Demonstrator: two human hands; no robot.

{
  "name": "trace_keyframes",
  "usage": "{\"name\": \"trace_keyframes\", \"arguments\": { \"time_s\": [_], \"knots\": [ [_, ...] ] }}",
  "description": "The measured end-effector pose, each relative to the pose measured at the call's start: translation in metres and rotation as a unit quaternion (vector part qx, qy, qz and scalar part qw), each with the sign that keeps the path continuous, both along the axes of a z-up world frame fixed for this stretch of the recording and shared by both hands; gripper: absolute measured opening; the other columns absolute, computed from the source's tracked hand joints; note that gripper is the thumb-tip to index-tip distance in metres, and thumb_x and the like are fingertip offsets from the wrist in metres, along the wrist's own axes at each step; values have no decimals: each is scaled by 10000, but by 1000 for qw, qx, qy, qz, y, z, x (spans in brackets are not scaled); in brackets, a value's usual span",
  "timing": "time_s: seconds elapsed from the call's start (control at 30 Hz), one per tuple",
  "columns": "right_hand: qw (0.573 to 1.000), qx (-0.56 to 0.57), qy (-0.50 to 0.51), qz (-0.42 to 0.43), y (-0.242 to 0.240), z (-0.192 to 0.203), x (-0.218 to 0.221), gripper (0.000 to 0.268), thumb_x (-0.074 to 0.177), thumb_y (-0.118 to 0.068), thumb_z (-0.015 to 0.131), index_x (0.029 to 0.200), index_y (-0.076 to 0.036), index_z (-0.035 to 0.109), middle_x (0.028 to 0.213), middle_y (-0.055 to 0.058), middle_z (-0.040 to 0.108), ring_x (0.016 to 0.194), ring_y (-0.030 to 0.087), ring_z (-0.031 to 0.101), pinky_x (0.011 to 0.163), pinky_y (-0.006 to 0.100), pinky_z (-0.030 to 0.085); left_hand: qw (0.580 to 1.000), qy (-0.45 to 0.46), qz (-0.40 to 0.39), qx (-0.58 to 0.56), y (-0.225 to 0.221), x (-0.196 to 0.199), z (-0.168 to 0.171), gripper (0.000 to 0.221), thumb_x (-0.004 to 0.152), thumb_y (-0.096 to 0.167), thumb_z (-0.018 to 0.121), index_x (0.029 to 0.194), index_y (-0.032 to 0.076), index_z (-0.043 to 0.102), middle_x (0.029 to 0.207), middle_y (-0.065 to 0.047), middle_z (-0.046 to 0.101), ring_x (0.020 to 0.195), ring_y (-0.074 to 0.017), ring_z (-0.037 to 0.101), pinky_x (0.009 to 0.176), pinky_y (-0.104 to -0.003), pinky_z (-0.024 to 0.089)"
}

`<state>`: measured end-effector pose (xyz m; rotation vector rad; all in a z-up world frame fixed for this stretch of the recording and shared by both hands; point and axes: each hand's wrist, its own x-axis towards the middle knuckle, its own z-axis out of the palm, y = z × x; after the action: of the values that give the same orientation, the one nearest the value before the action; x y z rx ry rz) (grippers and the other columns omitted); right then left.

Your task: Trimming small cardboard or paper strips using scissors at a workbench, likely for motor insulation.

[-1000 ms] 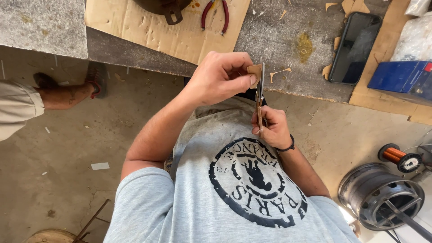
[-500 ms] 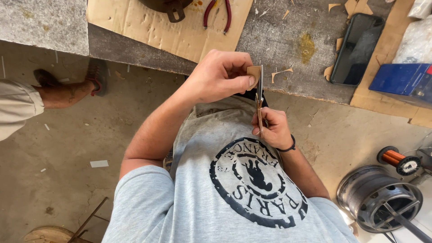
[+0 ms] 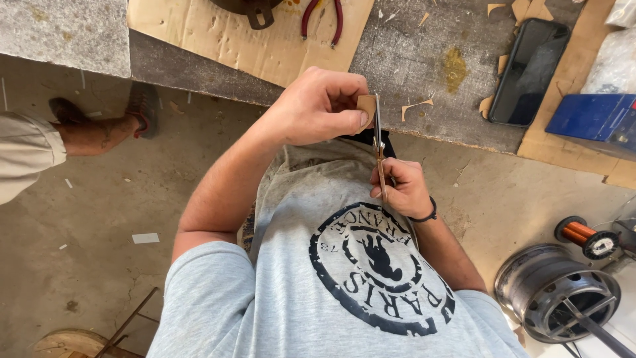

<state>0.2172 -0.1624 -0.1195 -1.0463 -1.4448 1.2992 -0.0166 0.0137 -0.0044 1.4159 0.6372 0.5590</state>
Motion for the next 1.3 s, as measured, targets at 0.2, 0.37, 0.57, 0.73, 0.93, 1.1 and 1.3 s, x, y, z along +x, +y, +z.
{"name": "trace_keyframes", "arguments": {
  "time_s": [0.2, 0.37, 0.57, 0.73, 0.93, 1.1, 1.3],
  "knots": [
    [991, -28, -131, 16, -2, 14, 3, 367, 872, -453, 773, 808, -114, 651, 706, -33, 644, 547, 84, 451, 528, 251, 378, 996, 84, -32, 20, 5, -3, 22, 58, 823, 93, 625, 769, 116, 624, 643, 58, 579, 604, -23, 449, 540, -207, 343],
    [994, -52, -101, 3, -1, 16, 3, 378, 898, -472, 744, 817, -115, 651, 693, -35, 636, 551, 72, 474, 522, 234, 388, 995, 83, -31, 46, 6, -6, 26, 111, 837, 88, 572, 741, 136, 547, 627, 69, 520, 578, -38, 397, 552, -215, 327],
    [994, -45, 75, -68, 14, 19, 3, 464, 800, -408, 908, 898, 5, 719, 615, 55, 666, 547, 59, 567, 537, 211, 492, 996, 41, -60, 55, -10, 5, 2, 150, 939, 156, 628, 808, 121, 691, 607, -42, 655, 551, -187, 603, 572, -329, 512],
    [986, -66, 96, -119, 37, 38, -12, 351, 782, -148, 969, 899, 59, 710, 693, 105, 675, 645, 93, 610, 607, 261, 537, 965, 138, -136, 176, -36, 17, -9, 224, 919, 298, 707, 847, 100, 628, 627, -116, 647, 606, -420, 657, 574, -513, 515],
    [980, -150, 127, -17, 23, 29, -19, 281, 758, -130, 973, 788, 7, 729, 549, 29, 592, 595, 12, 523, 552, 186, 468, 952, 168, -83, 242, -68, -15, -14, 200, 959, 223, 767, 877, 119, 618, 679, -9, 642, 611, -237, 676, 546, -359, 530],
    [989, -121, 80, -36, 28, 45, -17, 275, 826, -133, 933, 818, 48, 726, 576, 55, 582, 539, 39, 511, 534, 186, 443, 955, 221, -34, 194, -83, -61, -58, 308, 1031, 474, 656, 1134, 184, 653, 925, -40, 701, 907, -305, 719, 744, -458, 564],
    [981, -161, 16, -108, 4, 21, 23, 412, 944, -272, 813, 897, 75, 596, 831, 167, 601, 737, 289, 651, 636, 350, 533, 882, 365, 61, 292, -163, -95, -120, 145, 935, 47, 630, 1040, 142, 660, 970, -20, 667, 833, -248, 637, 577, -386, 493]
  ]
}}
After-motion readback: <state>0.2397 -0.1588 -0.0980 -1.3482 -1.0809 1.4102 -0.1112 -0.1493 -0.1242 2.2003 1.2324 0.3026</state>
